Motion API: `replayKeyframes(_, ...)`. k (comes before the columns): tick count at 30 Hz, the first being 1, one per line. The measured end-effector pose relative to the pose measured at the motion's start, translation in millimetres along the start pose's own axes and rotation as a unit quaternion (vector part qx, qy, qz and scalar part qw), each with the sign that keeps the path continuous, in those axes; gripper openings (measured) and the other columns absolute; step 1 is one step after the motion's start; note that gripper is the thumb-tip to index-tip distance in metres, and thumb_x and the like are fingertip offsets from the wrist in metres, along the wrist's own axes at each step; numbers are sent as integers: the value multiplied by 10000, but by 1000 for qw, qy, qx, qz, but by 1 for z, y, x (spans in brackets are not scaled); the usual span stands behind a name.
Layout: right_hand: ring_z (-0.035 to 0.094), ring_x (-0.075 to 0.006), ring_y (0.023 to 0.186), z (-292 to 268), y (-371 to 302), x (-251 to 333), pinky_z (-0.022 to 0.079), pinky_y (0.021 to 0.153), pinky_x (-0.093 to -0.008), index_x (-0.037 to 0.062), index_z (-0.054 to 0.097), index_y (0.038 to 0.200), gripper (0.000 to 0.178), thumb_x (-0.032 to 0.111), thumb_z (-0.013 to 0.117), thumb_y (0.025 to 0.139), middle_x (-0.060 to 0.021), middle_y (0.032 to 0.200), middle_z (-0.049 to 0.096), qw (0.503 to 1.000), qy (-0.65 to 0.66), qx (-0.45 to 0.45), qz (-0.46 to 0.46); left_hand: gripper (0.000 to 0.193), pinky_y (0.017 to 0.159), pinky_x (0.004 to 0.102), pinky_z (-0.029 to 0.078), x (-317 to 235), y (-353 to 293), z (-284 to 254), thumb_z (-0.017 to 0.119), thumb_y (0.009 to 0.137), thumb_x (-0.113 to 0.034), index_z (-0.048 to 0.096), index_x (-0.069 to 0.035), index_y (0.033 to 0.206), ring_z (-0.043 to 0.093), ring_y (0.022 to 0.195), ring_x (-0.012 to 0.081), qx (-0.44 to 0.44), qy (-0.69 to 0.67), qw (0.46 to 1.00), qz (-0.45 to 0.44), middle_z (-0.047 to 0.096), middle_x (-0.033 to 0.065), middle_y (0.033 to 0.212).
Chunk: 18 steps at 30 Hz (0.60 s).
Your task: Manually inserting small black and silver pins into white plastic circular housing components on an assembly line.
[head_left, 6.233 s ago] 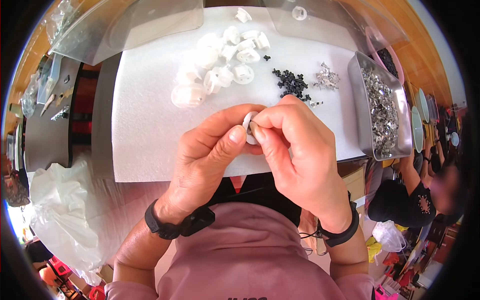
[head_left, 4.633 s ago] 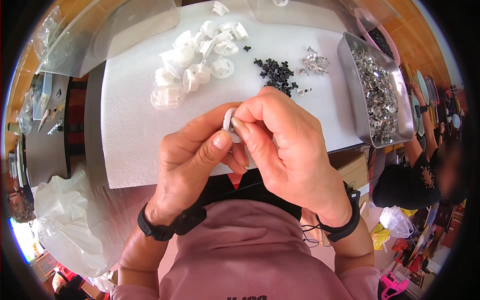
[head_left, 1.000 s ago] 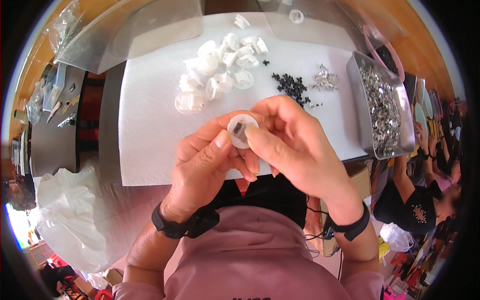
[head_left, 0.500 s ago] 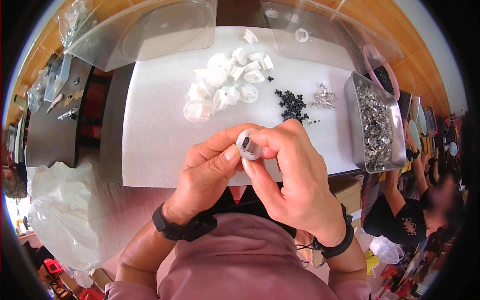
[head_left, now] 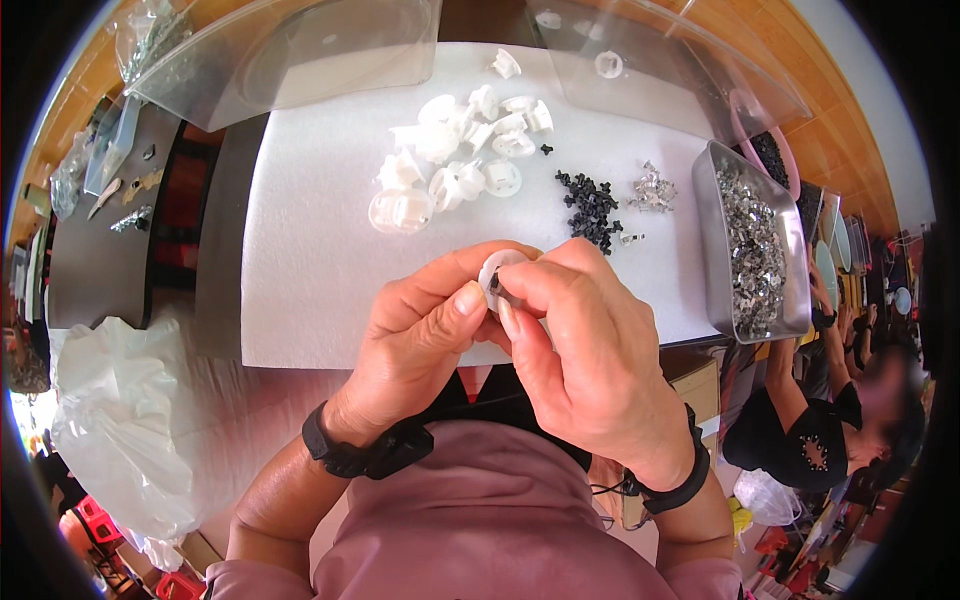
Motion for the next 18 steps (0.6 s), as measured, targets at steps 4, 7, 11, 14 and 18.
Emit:
replayKeyframes(4,567,-240,657,4,0,4,460,511,-334,1,534,1033,340,-64,624,711,-84,806,534,999,-26,-5,-21,457,813,338,526,-1,0,2,468,1001,-248,442,69,1330,592,1010,202,-35,7,999,-5,566,152,1206)
replayKeyframes(7,572,-248,673,-3,4,8,460,526,-343,-5,538,1045,303,-59,608,754,-98,813,538,1000,13,6,-2,468,785,334,531,-3,1,3,468,1001,-257,437,70,1334,603,963,199,-38,-2,999,1,577,148,1173)
replayKeyframes(11,575,-251,648,-12,3,-3,451,544,-349,-5,536,1001,165,-33,566,841,-114,809,531,986,99,-5,131,470,771,325,530,-2,2,1,463,1002,-262,439,72,1331,615,887,195,9,-30,1000,-2,591,137,1087)
replayKeyframes(14,580,-211,613,-13,2,-6,454,529,-320,-9,529,947,73,-15,555,879,-108,769,542,973,120,8,194,465,763,317,536,-1,2,1,459,1003,-262,443,72,1326,618,861,192,6,-49,999,-20,595,135,1047)
replayKeyframes(18,593,-104,560,-11,2,-10,467,473,-242,-21,508,858,89,21,553,922,-74,669,577,956,180,29,232,460,749,311,546,0,2,2,455,1005,-263,448,70,1321,621,845,191,1,-46,999,-23,598,140,1036)
Point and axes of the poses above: each hand's wrist, its own y-axis towards the middle knuckle, its own z-axis out of the palm, x = y × z, the point moved 5 cm from there along y, towards the middle knuckle
